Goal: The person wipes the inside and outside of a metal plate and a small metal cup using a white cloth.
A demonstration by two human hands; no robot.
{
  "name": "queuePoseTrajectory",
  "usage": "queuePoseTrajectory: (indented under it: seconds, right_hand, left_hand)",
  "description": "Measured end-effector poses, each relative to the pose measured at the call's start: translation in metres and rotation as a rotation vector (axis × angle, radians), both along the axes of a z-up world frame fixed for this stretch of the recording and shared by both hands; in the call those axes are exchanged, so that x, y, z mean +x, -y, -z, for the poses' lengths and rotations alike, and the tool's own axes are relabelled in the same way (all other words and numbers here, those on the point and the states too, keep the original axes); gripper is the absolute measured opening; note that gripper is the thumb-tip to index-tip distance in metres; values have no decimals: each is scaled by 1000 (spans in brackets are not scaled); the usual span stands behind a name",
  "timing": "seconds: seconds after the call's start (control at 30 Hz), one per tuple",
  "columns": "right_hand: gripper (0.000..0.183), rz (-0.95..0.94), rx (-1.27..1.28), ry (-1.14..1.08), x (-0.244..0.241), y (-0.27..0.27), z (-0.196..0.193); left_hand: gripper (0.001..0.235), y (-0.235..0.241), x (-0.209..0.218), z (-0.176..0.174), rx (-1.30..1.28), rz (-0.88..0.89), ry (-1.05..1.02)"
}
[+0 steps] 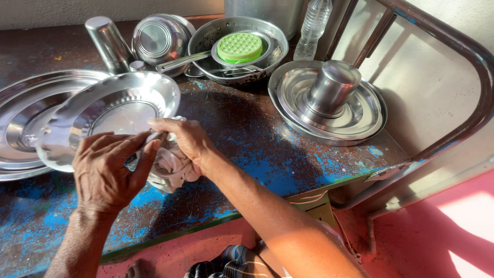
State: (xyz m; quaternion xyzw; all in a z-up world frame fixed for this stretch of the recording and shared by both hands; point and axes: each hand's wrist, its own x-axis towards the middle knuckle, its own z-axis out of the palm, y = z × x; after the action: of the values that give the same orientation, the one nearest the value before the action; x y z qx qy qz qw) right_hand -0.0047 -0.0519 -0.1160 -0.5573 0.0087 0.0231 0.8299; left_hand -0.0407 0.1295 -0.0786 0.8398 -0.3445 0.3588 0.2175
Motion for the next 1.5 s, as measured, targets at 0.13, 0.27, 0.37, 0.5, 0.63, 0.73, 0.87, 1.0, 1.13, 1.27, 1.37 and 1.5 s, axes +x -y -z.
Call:
queuePoseTrajectory:
  seconds: [0.13, 0.27, 0.37, 0.5, 0.63, 0.73, 0.87, 1.0, 1.13, 1.27, 1.37, 1.5]
  right_hand:
    - [27, 93, -100, 132, -14, 22, -1]
    - [20, 132, -38, 59, -35, 50, -13]
    - [19, 77, -35, 50, -46, 69, -19]
    - [23, 19, -76, -6, -54, 79, -20]
    - [25, -29, -109, -65, -55, 83, -22]
    - [28, -58, -141, -43, -55, 85, -28]
    - [47, 27, -503, -135, -56, 87, -41]
    - [60, 232, -1014, -148, -53, 98, -49]
    - [62, 416, -945, -138, -63, 112, -58]
    - [52, 507, -858, -31, -67, 117, -63]
    - [48, 552, -614, 108, -63, 115, -55]
    - [40, 571, -131, 235, -52, 109, -44]
  left_hand:
    - [21, 9, -8, -9, -43, 47, -62]
    - [39, -4, 3, -11, -333, -139, 104]
    - [62, -19, 24, -3, -803, -68, -189]
    - [53, -36, 49, 15, -1392, 157, -935]
    - [33, -44, 65, 29, -1668, 258, -1355]
    - [29, -49, 67, 38, -1589, 260, -1431]
    - [19, -51, 69, 44, -1677, 207, -1297]
    - [12, -45, 60, 35, -1575, 82, -1016]
    - [19, -39, 43, 19, -1414, 96, -778]
    - [17, -27, 27, 15, -1160, 259, -377]
    - [11, -9, 11, 8, -1014, 258, -195]
    - [28, 16, -2, -9, -828, 218, -98]
